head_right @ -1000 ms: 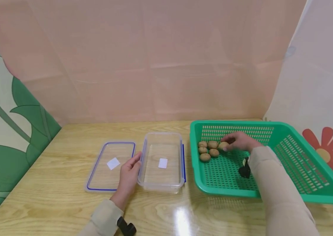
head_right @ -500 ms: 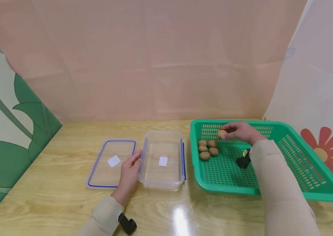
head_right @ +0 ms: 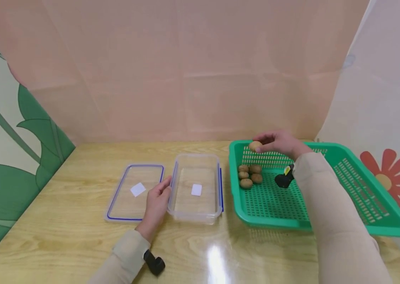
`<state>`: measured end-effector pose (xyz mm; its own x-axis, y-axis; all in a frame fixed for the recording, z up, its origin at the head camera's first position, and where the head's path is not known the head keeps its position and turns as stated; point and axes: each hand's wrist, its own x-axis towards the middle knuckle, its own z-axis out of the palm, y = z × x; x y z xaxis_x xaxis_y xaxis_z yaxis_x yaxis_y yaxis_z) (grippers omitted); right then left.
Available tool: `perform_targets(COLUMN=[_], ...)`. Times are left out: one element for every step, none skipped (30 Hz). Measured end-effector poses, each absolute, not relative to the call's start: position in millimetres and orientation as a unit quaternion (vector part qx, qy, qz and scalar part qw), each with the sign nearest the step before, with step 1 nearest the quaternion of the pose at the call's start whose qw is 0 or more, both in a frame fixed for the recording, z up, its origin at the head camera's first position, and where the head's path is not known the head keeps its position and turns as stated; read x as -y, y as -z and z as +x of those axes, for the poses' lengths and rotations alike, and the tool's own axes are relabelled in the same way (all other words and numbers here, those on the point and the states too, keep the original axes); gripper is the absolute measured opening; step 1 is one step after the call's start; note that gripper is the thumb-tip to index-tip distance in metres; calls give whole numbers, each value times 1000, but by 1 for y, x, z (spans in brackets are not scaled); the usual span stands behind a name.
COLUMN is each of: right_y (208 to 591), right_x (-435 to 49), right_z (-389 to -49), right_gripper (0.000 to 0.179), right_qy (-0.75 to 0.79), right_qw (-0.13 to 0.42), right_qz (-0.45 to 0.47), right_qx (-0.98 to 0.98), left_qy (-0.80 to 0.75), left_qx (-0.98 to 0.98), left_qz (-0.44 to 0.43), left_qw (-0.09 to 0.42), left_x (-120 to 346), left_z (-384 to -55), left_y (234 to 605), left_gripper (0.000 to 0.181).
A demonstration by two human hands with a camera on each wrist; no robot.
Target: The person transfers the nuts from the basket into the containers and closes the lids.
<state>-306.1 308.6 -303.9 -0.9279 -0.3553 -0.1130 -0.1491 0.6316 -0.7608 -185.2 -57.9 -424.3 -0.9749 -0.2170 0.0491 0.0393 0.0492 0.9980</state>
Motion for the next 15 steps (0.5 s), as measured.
perform_targets(right_y=[301,298,296,294,292,291,290,289,288,287,287,286,286,286,286], right_x=[-305,-302,-299,-296,-293,-290,-287,-284,-281,-278,-275,-271,-268,-265,-262], right_z=[-307,-308,-309,-310,-311,-312,-312,-313,-313,-313,-313,-313,-313,-314,-314], right_gripper=[55,55,55,55,54,54,54,54,54,54,54,54,54,54,54], right_qy=[405,405,401,398,396,394,392,392,392,393,389,389,391,392,391], right_qw=[128,130,131,132,135,136,138,140,142,145,146,147,152,154,156], right_qz=[-141,-140,-141,-142,-145,-149,-153,-156,-161,-166,-170,-174,-179,-183,-188], right_qx=[-894,-894,-896,-896,-897,-897,-897,-896,-895,-893,-893,-893,-890,-888,-887], left_qy=[686,685,685,684,684,684,684,685,685,685,685,686,686,686,686], left_qx=[719,719,719,719,719,719,719,719,719,719,720,720,719,719,719], left_qz=[61,60,58,56,54,50,47,47,48,49,49,50,52,55,55], left_qw=[97,101,105,107,110,111,112,110,106,103,102,99,98,96,96], left_x=[58,57,57,56,56,56,55,55,55,54,54,53,53,52,52], left_z=[-186,-186,-187,-187,-188,-189,-189,-190,-190,-190,-190,-190,-191,-191,-191], left_y=[424,425,425,426,426,427,428,428,429,429,429,429,429,429,428], left_gripper=[37,37,37,37,36,36,36,36,36,37,37,37,37,37,37])
